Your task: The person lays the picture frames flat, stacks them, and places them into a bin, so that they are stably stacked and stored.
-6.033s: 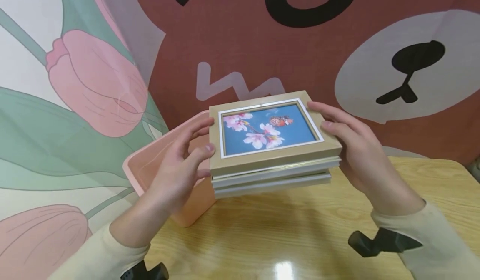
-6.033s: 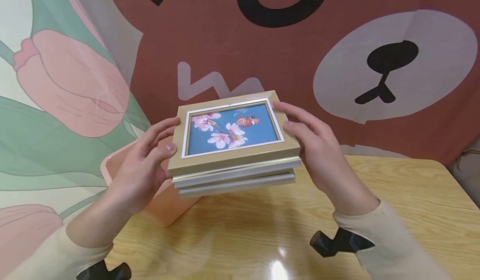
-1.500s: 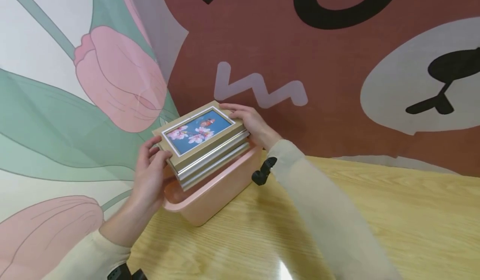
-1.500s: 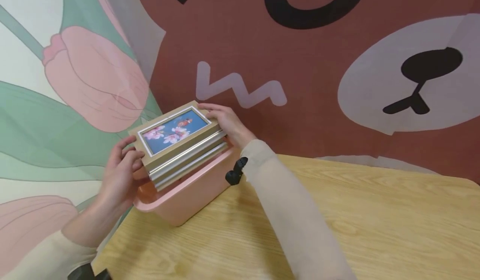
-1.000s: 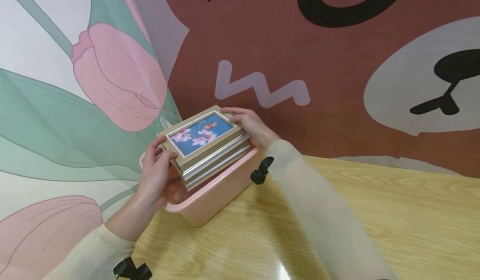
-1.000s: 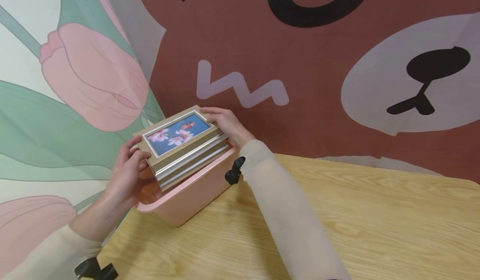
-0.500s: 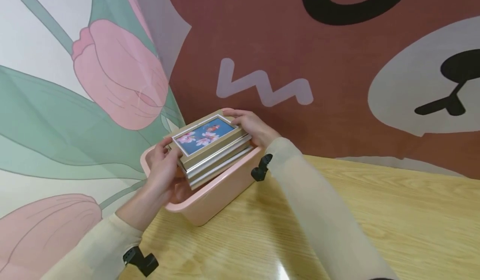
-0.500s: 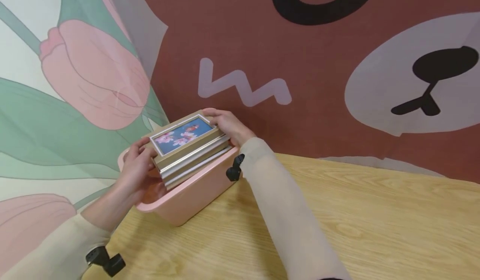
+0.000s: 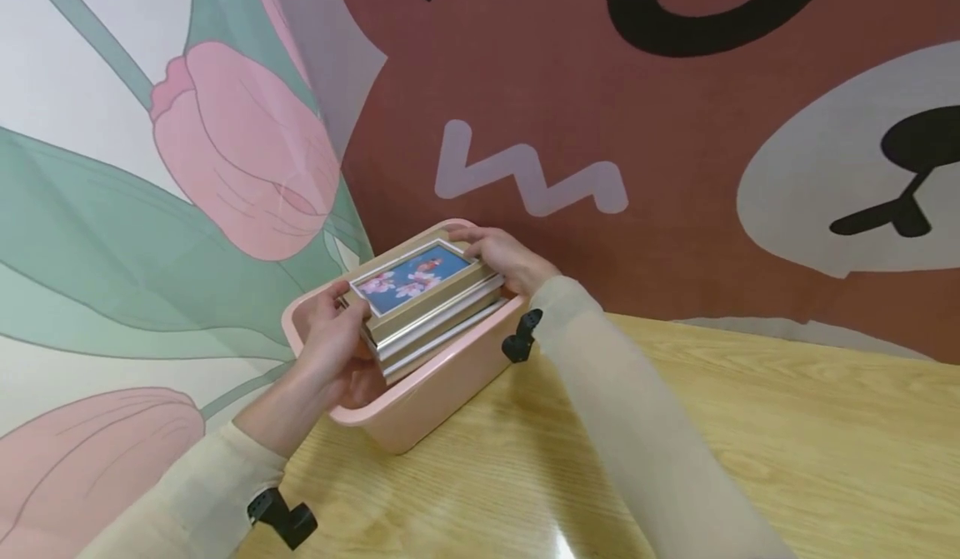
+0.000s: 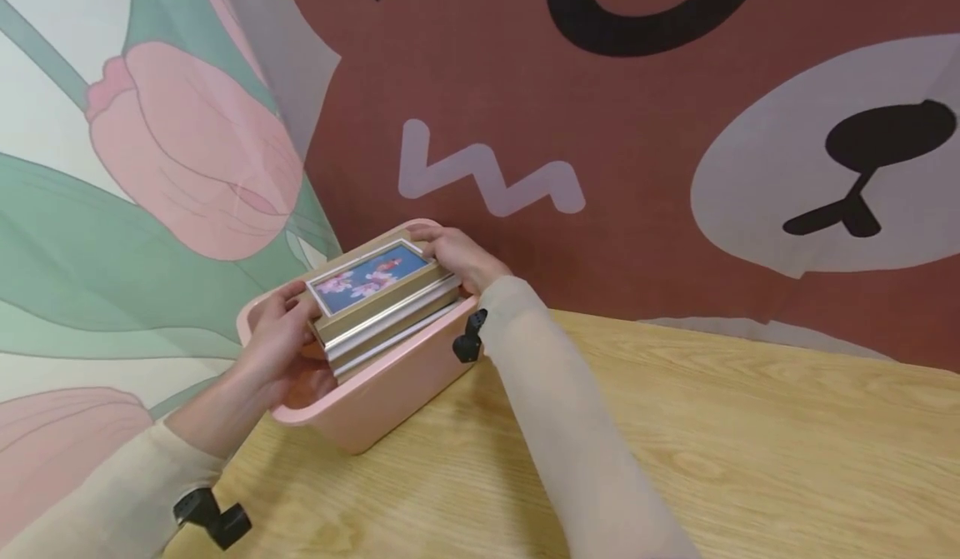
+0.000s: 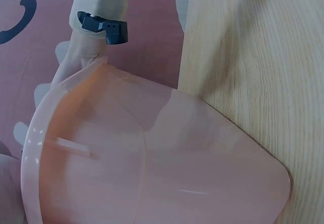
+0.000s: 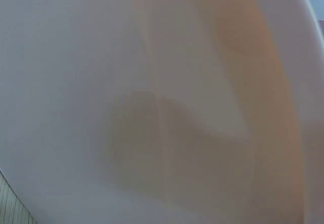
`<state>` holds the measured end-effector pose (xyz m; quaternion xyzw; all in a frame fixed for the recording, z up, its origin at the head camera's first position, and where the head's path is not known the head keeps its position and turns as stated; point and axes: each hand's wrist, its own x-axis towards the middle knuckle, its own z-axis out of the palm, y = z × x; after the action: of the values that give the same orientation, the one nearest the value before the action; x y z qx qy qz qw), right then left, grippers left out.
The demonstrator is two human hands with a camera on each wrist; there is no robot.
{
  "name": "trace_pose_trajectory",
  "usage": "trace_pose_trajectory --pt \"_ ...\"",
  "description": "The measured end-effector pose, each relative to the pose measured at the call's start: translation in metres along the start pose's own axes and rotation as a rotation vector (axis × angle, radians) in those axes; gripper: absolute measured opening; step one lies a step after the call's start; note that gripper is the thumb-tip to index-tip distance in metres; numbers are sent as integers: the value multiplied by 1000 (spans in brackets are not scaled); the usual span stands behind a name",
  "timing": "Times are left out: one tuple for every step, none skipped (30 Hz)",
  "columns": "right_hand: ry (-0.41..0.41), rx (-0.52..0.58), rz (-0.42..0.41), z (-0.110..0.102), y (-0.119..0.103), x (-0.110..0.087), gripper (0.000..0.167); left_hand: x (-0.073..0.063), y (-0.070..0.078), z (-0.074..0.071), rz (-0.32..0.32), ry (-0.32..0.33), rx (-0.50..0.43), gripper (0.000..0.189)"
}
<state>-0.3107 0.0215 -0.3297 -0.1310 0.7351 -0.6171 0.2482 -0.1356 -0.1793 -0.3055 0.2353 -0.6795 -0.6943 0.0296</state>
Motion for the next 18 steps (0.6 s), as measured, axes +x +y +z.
trace_pose_trajectory --pt "0 -4 1 0 1 0 54 0 0 0 -1 -3 2 77" --pt "0 -6 0 0 1 1 54 1 -1 0 0 -4 6 77" --pt "1 -11 3 0 2 1 54 1 -1 0 1 -6 8 77" --pt "3 -15 2 1 2 2 54 1 -1 0 2 -7 12 77" --pt "4 -17 0 1 2 2 54 1 -1 -1 2 -9 14 77" --pt "6 -18 -2 1 2 2 54 1 -2 -1 4 -10 16 76" --pt "9 -18 -3 2 2 2 54 2 -2 -1 6 -10 21 76" --pt "13 -21 -3 2 2 2 54 2 -1 -2 8 -12 25 76" --pt "15 -23 -1 3 2 3 53 2 -2 -2 8 -15 27 75" --pt "17 -28 0 4 2 3 51 2 -2 -3 6 -21 24 74" --pt "20 -35 10 5 2 3 48 2 -2 -3 0 -28 19 73" --pt "19 -39 24 6 1 3 46 2 -2 -4 -10 -40 5 72" --pt "11 -43 49 6 1 3 45 3 -2 -4 -24 -52 -6 70" --pt "-1 -44 79 7 1 3 46 3 -2 -5 -35 -63 -12 68" --pt "-16 -48 108 8 1 3 47 2 -2 -5 -53 -70 -17 69" --pt "-29 -51 135 8 1 2 48 2 -2 -5 -71 -76 -21 71" --pt "-37 -51 157 8 1 2 50 2 -2 -4 -86 -79 -23 72" --pt "-45 -51 170 8 1 1 51 3 -1 -4 -98 -82 -26 74"
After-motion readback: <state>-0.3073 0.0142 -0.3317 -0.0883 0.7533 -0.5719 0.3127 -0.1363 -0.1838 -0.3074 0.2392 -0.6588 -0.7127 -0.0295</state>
